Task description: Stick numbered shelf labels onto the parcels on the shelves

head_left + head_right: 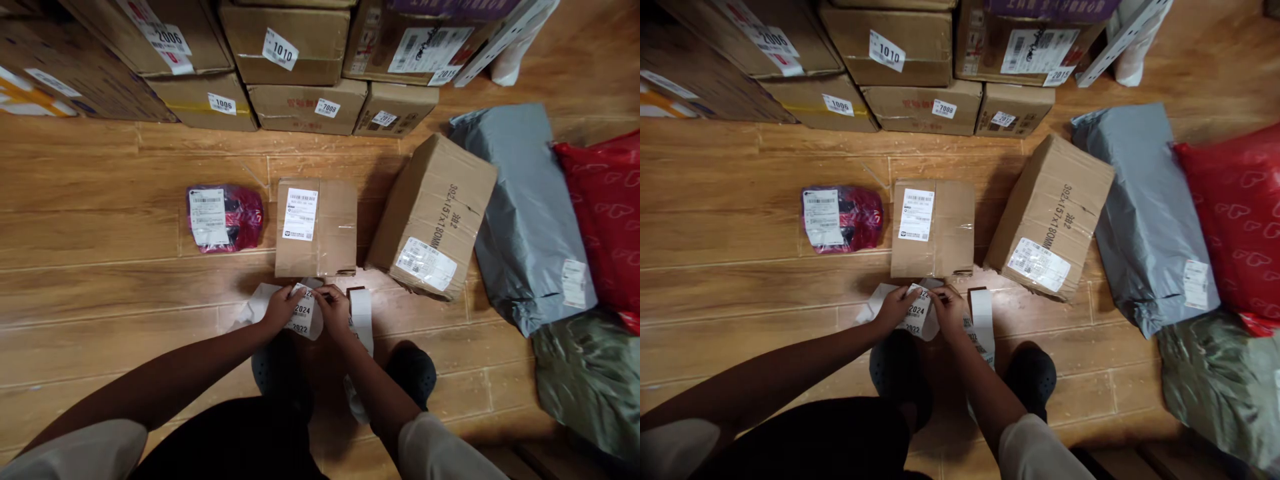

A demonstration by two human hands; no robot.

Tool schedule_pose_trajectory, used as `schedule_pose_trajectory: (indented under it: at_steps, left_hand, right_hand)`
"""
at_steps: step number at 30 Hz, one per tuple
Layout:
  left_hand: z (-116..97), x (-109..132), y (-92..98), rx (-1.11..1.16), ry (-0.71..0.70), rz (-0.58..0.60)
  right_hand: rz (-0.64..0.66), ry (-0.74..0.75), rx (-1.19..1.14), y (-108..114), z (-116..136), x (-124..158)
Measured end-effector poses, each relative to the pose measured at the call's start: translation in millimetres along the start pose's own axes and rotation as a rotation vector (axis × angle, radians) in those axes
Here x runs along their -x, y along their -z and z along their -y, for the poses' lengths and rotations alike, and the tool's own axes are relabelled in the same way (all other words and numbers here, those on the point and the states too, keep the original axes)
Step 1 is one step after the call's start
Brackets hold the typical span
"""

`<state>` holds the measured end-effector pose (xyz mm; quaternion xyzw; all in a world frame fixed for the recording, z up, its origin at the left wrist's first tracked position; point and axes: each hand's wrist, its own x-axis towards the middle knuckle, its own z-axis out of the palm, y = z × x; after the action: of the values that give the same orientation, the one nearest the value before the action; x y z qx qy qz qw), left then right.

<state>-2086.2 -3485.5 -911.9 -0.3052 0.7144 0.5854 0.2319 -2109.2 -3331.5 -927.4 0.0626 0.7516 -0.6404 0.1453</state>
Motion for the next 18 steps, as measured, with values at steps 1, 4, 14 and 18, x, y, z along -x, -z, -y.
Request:
schedule_pose_trajectory:
  at_steps: [1,4,14,18]
  left_hand:
    - [-0.9,-2.6,1.9,-0.031,-0.009,0.023]
    - [-4.9,-11.2,10.9,-0.16,-0.051,0.165]
    - [19.4,9.7,38.7,-0.521,-0.175,0.446]
    - [26.3,13.5,37.8,-0.571,-0.202,0.477]
  right_hand:
    - [-0.023,0.007,-0.002,-2.4,1.7,-0.8]
    - [-0.11,0.001,-0.004,-7.6,-0.8,-3.4]
    - [-0.471,-0.114,-0.072,-10.8,-45.6,-18.7]
    - [-0.53,-0.164,-0.106,-29.4,-44.7,-13.1]
